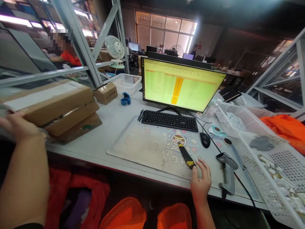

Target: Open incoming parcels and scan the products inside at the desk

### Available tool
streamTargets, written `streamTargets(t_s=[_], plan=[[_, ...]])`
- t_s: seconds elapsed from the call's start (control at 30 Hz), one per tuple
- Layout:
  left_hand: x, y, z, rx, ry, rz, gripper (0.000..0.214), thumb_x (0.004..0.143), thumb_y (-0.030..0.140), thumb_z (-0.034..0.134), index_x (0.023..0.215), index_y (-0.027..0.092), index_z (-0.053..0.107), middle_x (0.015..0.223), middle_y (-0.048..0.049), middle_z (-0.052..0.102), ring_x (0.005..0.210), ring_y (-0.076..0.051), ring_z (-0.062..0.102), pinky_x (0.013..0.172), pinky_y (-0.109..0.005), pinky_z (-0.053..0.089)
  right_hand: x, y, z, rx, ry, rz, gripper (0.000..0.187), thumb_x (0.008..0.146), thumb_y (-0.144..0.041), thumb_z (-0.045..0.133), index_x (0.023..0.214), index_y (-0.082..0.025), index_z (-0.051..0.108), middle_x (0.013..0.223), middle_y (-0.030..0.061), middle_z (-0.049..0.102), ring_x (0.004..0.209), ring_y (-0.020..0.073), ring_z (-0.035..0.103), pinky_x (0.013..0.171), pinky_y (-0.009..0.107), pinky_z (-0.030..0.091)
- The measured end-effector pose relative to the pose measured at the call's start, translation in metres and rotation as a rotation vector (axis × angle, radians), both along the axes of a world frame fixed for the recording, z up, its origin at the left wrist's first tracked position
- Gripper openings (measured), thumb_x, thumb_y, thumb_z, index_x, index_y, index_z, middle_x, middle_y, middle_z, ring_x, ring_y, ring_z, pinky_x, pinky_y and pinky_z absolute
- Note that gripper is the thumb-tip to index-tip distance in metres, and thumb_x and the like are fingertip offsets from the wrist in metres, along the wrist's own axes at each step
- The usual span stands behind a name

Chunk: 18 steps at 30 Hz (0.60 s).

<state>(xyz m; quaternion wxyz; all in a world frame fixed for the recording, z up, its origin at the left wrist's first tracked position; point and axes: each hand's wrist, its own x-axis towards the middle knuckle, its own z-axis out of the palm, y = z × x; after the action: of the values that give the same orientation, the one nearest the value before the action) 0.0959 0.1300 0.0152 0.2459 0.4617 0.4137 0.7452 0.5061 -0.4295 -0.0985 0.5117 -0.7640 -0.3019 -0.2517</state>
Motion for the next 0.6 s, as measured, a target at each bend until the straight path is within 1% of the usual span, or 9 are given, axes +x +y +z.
streamTargets(t_s=[0.07, 0.13, 0.23, 0.3, 0.37, 0.4, 0.47, 0.53, 0.6], plan=[[0.008, -0.01, 0.008, -0.093, -0.016, 0.006, 0.082, 0.077, -0.007, 0.033, 0.156, -0.004, 0.009, 0.166, -0.0221, 0.043, 0.143, -0.016, 0.056, 0.126, -0.04, 0.039, -0.021, 0.025, 0.034, 0.008, 0.021, 0.187, 0.025, 0.099, -0.036, 0.063, 0.113, -0.02, 0.075, 0.128, 0.0152, 0.072, 0.123, 0.032, 0.067, 0.11, 0.056, 0.05], [0.015, -0.02, 0.012, -0.12, 0.0, -0.007, 0.075, 0.082, -0.009, 0.03, 0.155, -0.005, 0.014, 0.161, -0.0222, 0.05, 0.14, -0.018, 0.06, 0.123, -0.042, 0.043, -0.044, 0.066, 0.072, -0.018, 0.054, 0.48, 0.023, 0.1, -0.033, 0.063, 0.117, -0.024, 0.074, 0.133, 0.0123, 0.071, 0.128, 0.0295, 0.066, 0.112, 0.052, 0.051], [0.02, -0.037, 0.004, -0.019, 0.078, -0.061, 0.075, 0.081, -0.011, 0.027, 0.155, -0.008, 0.012, 0.158, -0.0261, 0.052, 0.14, -0.02, 0.061, 0.121, -0.042, 0.044, -0.073, 0.167, 0.12, -0.077, 0.113, 0.9, 0.025, 0.099, -0.037, 0.063, 0.118, -0.026, 0.074, 0.131, 0.0092, 0.073, 0.126, 0.0268, 0.067, 0.113, 0.048, 0.052], [0.023, -0.05, -0.007, 0.03, 0.135, -0.096, 0.081, 0.077, -0.011, 0.03, 0.156, -0.009, 0.011, 0.158, -0.0283, 0.052, 0.141, -0.022, 0.06, 0.121, -0.042, 0.045, -0.088, 0.251, 0.137, -0.145, 0.247, 1.018, 0.032, 0.096, -0.043, 0.065, 0.121, -0.024, 0.072, 0.135, 0.0096, 0.071, 0.131, 0.0282, 0.064, 0.119, 0.048, 0.048], [0.028, -0.062, -0.018, 0.032, 0.185, -0.099, 0.082, 0.076, -0.008, 0.033, 0.156, -0.01, 0.016, 0.156, -0.0298, 0.054, 0.142, -0.024, 0.06, 0.119, -0.042, 0.047, -0.103, 0.332, 0.14, -0.202, 0.501, 0.963, 0.047, 0.095, -0.049, 0.067, 0.133, -0.022, 0.066, 0.15, 0.0114, 0.063, 0.145, 0.0303, 0.054, 0.128, 0.052, 0.037], [0.03, -0.068, -0.023, 0.024, 0.223, -0.084, 0.077, 0.078, -0.006, 0.034, 0.155, -0.01, 0.024, 0.154, -0.0295, 0.056, 0.142, -0.024, 0.06, 0.119, -0.041, 0.047, -0.111, 0.366, 0.136, -0.236, 0.663, 0.963, 0.052, 0.097, -0.053, 0.064, 0.138, -0.021, 0.062, 0.153, 0.0118, 0.062, 0.147, 0.0304, 0.053, 0.129, 0.054, 0.035], [0.033, -0.077, -0.028, 0.017, 0.31, -0.025, 0.063, 0.086, 0.003, 0.034, 0.147, -0.008, 0.047, 0.147, -0.0267, 0.063, 0.139, -0.024, 0.062, 0.119, -0.039, 0.046, -0.129, 0.414, 0.122, -0.268, 0.937, 1.063, 0.057, 0.103, -0.061, 0.054, 0.14, -0.018, 0.06, 0.144, 0.0142, 0.069, 0.137, 0.0289, 0.062, 0.124, 0.055, 0.043], [0.032, -0.084, -0.031, 0.037, 0.374, 0.001, 0.055, 0.095, 0.015, 0.033, 0.137, -0.005, 0.063, 0.142, -0.0239, 0.068, 0.136, -0.025, 0.063, 0.119, -0.039, 0.047, -0.144, 0.435, 0.105, -0.228, 1.063, 1.147, 0.059, 0.106, -0.062, 0.046, 0.137, -0.014, 0.06, 0.131, 0.0152, 0.075, 0.122, 0.0256, 0.071, 0.116, 0.05, 0.051], [0.028, -0.094, -0.035, 0.088, 0.386, -0.028, 0.058, 0.1, 0.028, 0.034, 0.137, -0.003, 0.066, 0.144, -0.022, 0.068, 0.138, -0.028, 0.062, 0.12, -0.04, 0.045, -0.15, 0.434, 0.092, -0.167, 1.06, 1.161, 0.058, 0.105, -0.062, 0.048, 0.135, -0.013, 0.06, 0.128, 0.0148, 0.076, 0.117, 0.0232, 0.072, 0.115, 0.045, 0.053]])
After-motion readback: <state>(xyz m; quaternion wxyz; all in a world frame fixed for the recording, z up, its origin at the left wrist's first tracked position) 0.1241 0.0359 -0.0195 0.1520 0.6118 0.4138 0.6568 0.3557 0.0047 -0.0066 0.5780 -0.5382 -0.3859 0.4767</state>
